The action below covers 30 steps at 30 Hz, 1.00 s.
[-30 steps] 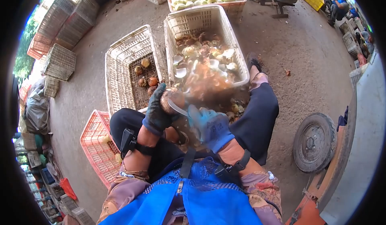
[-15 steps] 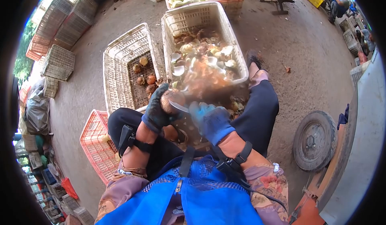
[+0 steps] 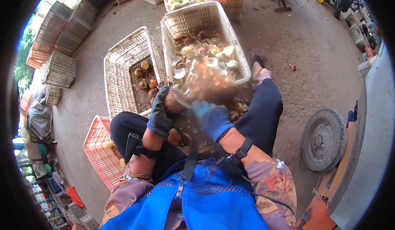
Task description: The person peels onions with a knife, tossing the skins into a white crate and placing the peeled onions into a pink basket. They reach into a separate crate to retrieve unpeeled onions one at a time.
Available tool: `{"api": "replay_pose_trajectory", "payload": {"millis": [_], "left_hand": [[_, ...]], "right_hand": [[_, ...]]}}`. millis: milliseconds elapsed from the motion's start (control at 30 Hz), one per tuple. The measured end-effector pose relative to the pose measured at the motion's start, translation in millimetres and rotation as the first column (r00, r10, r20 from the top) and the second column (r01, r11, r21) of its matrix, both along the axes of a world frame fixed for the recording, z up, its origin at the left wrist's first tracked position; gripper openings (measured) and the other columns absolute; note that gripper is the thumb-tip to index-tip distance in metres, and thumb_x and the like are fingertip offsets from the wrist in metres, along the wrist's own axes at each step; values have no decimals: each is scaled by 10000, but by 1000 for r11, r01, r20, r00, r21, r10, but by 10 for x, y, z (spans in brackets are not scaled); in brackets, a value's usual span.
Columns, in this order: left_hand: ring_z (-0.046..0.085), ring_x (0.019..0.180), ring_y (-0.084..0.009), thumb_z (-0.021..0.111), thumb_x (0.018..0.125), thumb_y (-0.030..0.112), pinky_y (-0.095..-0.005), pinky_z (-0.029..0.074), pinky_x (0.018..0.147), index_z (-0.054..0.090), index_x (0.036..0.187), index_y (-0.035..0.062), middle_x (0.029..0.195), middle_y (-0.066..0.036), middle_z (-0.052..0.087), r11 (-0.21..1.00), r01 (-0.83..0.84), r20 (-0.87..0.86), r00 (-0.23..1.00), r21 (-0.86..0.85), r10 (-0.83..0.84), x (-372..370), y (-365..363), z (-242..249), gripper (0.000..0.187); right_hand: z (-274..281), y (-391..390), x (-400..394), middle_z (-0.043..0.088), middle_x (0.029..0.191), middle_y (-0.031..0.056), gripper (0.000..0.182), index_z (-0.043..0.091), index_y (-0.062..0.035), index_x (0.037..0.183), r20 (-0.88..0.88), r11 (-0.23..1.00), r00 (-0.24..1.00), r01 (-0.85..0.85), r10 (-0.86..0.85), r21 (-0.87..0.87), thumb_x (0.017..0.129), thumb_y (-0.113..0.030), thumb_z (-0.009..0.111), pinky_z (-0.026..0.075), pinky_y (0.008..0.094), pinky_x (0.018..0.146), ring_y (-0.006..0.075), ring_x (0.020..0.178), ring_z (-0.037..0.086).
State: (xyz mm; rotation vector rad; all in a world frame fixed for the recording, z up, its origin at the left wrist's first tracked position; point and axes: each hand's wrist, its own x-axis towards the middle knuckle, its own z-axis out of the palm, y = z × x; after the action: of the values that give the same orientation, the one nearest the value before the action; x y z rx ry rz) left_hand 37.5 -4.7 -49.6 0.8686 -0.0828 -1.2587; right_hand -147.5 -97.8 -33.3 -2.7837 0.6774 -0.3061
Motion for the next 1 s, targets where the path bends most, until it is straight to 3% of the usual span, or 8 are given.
{"api": "replay_pose_trajectory", "payload": {"millis": [400,467,500,567,700,800,867,1000], "left_hand": [[659,859,-190,565,981,430,-339,552,758,650,1078,133,970,-31,681,969,-198,-84,979,-148,188,-164,-174,-174,323],[657,845,-191,563,981,430,-342,550,753,646,1071,137,958,-25,680,963,-259,805,554,-76,212,-190,-217,-194,318],[657,845,-191,563,981,430,-342,550,753,646,1071,137,958,-25,680,963,-258,805,555,-76,212,-179,-219,-162,318],[652,861,-191,568,977,431,-361,550,765,645,1071,131,975,-27,679,986,-71,-160,986,-149,47,-135,-164,-46,323],[653,878,-182,566,979,436,-360,550,776,642,1077,124,985,-29,678,997,72,-180,981,-24,-75,-114,-160,120,335],[656,892,-181,585,969,435,-353,552,774,643,1066,124,976,-35,681,997,-15,213,977,76,-1,-165,-207,19,331],[670,855,-200,614,952,436,-355,562,764,651,1046,131,931,-40,685,945,-321,355,878,-59,321,-259,-239,-41,321],[680,810,-213,635,938,433,-367,577,734,658,1030,122,898,-48,691,997,-41,67,997,-60,45,-69,-217,-31,325]], "right_hand": [[340,214,176,672,815,106,148,530,-126,968,-5,954,987,154,-158,258,873,-213,604,536,465,581,312,746,714],[273,272,189,657,815,98,154,525,-130,977,-68,951,977,212,-202,226,863,-202,601,534,457,575,300,719,706],[226,262,180,657,815,98,154,525,-130,977,-68,951,977,214,-203,225,863,-202,601,534,457,575,300,719,706],[116,238,131,640,820,90,182,520,-134,993,-62,981,982,181,-177,74,844,-191,606,532,449,573,291,708,699],[21,18,47,638,909,113,262,518,-108,1065,-127,995,987,103,-100,19,827,-158,614,528,451,600,319,773,684],[38,3,48,640,899,95,290,525,-117,1085,-35,997,997,75,-76,-13,815,-157,622,526,433,588,296,761,684],[87,118,103,652,836,50,298,538,-149,1093,-2,989,989,145,-145,-34,815,-196,636,535,412,552,243,676,694],[-62,6,130,646,796,47,175,562,-162,1038,9,988,995,103,-103,-116,876,-223,590,528,410,513,231,652,687]]}}
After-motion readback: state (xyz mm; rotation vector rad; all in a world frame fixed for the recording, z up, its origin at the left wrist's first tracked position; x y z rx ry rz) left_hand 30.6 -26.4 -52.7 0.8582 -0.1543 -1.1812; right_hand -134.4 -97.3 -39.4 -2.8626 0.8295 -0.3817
